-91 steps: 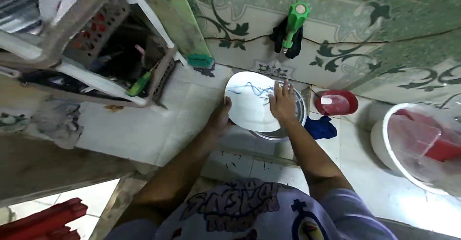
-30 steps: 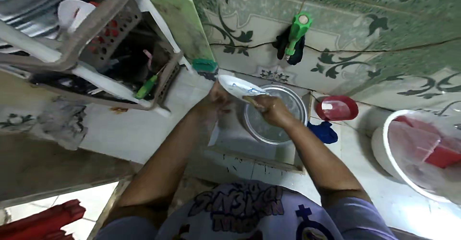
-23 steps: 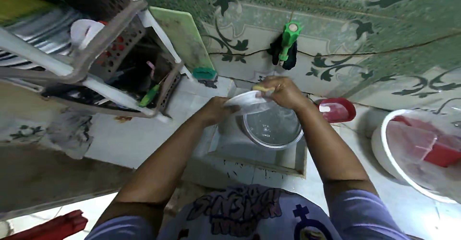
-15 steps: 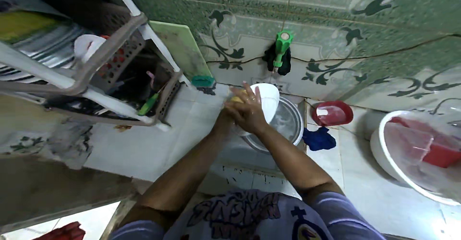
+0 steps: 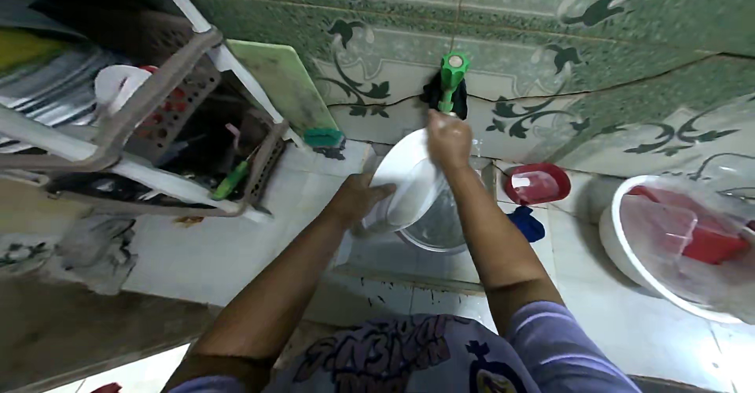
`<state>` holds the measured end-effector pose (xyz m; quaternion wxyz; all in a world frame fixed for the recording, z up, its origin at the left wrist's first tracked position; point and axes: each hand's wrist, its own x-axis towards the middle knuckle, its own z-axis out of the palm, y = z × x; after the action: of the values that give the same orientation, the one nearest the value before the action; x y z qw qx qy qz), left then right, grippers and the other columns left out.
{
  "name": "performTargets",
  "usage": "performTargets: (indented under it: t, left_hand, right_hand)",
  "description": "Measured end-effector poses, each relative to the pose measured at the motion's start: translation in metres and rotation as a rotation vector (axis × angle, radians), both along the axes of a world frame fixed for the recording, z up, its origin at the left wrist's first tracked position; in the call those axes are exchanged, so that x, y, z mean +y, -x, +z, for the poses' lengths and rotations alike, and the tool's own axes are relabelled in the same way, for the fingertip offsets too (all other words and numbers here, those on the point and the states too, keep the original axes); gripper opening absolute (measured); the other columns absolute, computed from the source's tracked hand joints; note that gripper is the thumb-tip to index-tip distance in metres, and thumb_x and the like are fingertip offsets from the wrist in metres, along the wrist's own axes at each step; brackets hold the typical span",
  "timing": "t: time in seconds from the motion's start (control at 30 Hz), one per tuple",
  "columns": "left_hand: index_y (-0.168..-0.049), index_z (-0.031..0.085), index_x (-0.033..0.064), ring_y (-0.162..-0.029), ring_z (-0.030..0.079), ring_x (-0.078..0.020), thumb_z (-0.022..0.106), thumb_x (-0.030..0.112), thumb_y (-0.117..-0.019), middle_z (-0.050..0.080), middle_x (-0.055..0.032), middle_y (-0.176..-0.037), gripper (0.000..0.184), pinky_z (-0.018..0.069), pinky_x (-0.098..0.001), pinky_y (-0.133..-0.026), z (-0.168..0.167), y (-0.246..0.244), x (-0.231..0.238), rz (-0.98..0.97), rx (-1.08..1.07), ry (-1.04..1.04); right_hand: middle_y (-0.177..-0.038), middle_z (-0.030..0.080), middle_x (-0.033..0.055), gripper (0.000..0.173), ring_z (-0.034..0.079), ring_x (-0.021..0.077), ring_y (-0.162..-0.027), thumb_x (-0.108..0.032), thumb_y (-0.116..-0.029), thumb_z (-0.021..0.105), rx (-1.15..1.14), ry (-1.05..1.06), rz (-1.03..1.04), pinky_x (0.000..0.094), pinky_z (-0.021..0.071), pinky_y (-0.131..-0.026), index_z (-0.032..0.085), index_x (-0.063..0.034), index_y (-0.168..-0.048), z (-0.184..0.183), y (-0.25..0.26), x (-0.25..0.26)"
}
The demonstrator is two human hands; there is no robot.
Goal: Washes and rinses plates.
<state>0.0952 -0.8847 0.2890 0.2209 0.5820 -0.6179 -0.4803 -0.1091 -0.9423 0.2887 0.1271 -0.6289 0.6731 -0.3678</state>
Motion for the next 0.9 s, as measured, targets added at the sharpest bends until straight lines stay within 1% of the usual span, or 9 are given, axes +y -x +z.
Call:
performTargets:
  t: [0.07,0.17,0.23,0.33,0.43,0.57,0.67,0.77,0.9]
  left_hand:
    - [-0.113,0.069,0.0015,-0.087,0.067,-0.0127,0.066,0.017,-0.1004,0.071,-0.0086,-0.097,0.02,0.0568,-0.0369,-0.083,-0.001,0.012,-0.006,0.05,0.089,0.082]
    - [-0.116,0.069,0.0014,-0.089,0.067,-0.0098,0.058,0.01,-0.1032,0.071,-0.0079,-0.101,0.019,0.0571,-0.033,-0.084,-0.013,0.018,-0.01,0.116,0.213,0.225]
    - [-0.118,0.069,0.0036,-0.085,0.066,-0.0119,0.059,0.018,-0.1046,0.07,-0.0084,-0.099,0.021,0.0564,-0.0359,-0.08,-0.017,0.018,-0.005,0.163,0.229,0.218]
    - [-0.119,0.068,0.0036,-0.094,0.067,-0.0131,0.058,0.02,-0.1048,0.071,-0.0081,-0.103,0.024,0.0567,-0.0384,-0.088,-0.024,0.014,0.005,0.173,0.265,0.172]
    - [-0.119,0.067,0.0016,-0.092,0.066,-0.0158,0.06,0.021,-0.1048,0.07,-0.0108,-0.102,0.025,0.0547,-0.0395,-0.085,-0.016,0.016,0.008,0.103,0.129,0.096]
    - [-0.12,0.066,-0.0009,-0.094,0.067,-0.0166,0.058,0.007,-0.1027,0.07,-0.0132,-0.107,0.021,0.0562,-0.0398,-0.087,-0.023,0.018,0.003,0.092,0.082,0.176]
    - [-0.123,0.065,0.0035,-0.092,0.066,-0.0149,0.056,0.028,-0.1067,0.069,-0.0099,-0.105,0.031,0.0568,-0.0392,-0.085,-0.028,0.01,0.009,0.335,0.225,0.076]
    - [-0.122,0.065,0.0057,-0.091,0.068,-0.0161,0.046,0.046,-0.1085,0.07,-0.0095,-0.104,0.046,0.0593,-0.041,-0.083,-0.036,-0.004,0.009,0.528,0.318,0.083]
    - [-0.134,0.06,0.0074,-0.111,0.067,-0.0271,0.033,0.064,-0.1055,0.067,-0.0167,-0.124,0.069,0.0548,-0.0538,-0.095,-0.04,-0.002,-0.002,0.644,0.264,0.023]
  right_hand:
    - [-0.091,0.076,0.0172,0.044,0.073,0.0371,-0.094,-0.031,-0.1057,0.046,0.165,0.269,0.127,0.0584,0.0563,-0.081,0.078,-0.004,-0.093,-0.003,-0.036,0.01]
    - [-0.094,0.074,0.0172,0.044,0.069,0.0387,-0.099,-0.031,-0.1044,0.044,0.181,0.513,0.219,0.057,0.0495,-0.092,0.075,-0.0058,-0.087,-0.022,-0.052,0.012]
    - [-0.108,0.073,0.0213,0.037,0.066,0.0414,-0.111,-0.024,-0.1043,0.047,0.059,0.403,0.165,0.0591,0.047,-0.1,0.076,-0.0019,-0.099,-0.025,-0.034,0.011]
    - [-0.106,0.072,0.021,0.042,0.069,0.0369,-0.104,-0.026,-0.1085,0.041,-0.204,0.06,-0.026,0.0594,0.052,-0.091,0.075,-0.0001,-0.105,-0.015,-0.007,0.002]
    - [-0.107,0.075,0.0212,0.046,0.07,0.0397,-0.107,-0.034,-0.1084,0.042,0.001,-0.08,0.093,0.0638,0.0521,-0.09,0.076,-0.0026,-0.109,0.001,-0.017,0.009]
    - [-0.094,0.075,0.0159,0.032,0.072,0.0359,-0.096,-0.024,-0.1014,0.054,0.126,0.412,0.261,0.0553,0.0546,-0.086,0.076,-0.0032,-0.091,-0.028,-0.052,0.02]
    - [-0.128,0.07,0.0172,0.032,0.063,0.0361,-0.124,-0.016,-0.106,0.047,0.02,0.321,0.211,0.0546,0.0475,-0.107,0.071,-0.0027,-0.123,-0.06,-0.021,0.005]
    - [-0.152,0.052,0.0173,0.043,0.047,0.035,-0.144,-0.018,-0.1105,0.035,-0.046,0.077,0.028,0.0538,0.0398,-0.117,0.056,-0.0039,-0.145,-0.097,0.007,0.011]
    - [-0.161,0.04,0.0229,0.049,0.031,0.0426,-0.152,-0.021,-0.106,0.046,0.087,0.144,0.121,0.0605,0.023,-0.126,0.05,-0.0004,-0.15,-0.125,-0.044,0.068]
